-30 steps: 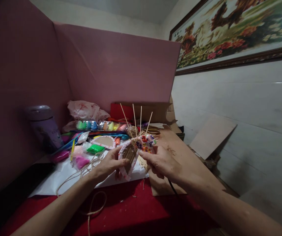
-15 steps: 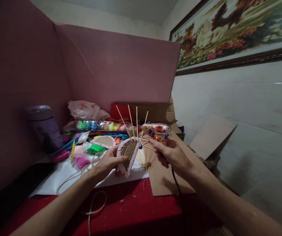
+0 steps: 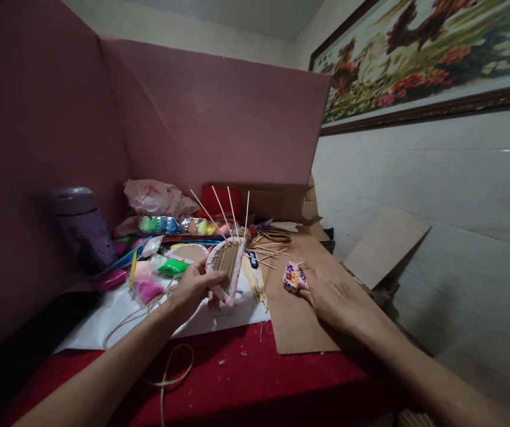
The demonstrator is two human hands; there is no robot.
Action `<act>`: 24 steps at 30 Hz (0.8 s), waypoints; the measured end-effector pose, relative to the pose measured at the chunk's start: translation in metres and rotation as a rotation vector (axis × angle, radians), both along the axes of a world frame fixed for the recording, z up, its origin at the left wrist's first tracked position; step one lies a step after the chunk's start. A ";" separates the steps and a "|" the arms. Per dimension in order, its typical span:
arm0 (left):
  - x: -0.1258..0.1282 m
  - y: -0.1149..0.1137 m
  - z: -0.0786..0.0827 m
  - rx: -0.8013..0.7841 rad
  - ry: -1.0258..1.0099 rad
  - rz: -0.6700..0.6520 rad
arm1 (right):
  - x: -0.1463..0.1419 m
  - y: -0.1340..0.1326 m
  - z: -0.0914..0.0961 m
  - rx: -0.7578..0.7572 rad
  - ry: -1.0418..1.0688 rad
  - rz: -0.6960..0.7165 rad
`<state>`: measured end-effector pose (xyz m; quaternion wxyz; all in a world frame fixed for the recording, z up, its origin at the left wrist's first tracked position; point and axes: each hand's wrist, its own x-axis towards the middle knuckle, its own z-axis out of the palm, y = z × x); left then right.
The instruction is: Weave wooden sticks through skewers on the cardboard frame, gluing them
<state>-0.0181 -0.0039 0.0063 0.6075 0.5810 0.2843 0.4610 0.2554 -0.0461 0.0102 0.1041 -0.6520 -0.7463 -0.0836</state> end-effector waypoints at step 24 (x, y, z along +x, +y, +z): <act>-0.001 0.019 -0.018 0.240 0.493 0.418 | -0.092 0.075 0.007 -0.026 1.852 0.288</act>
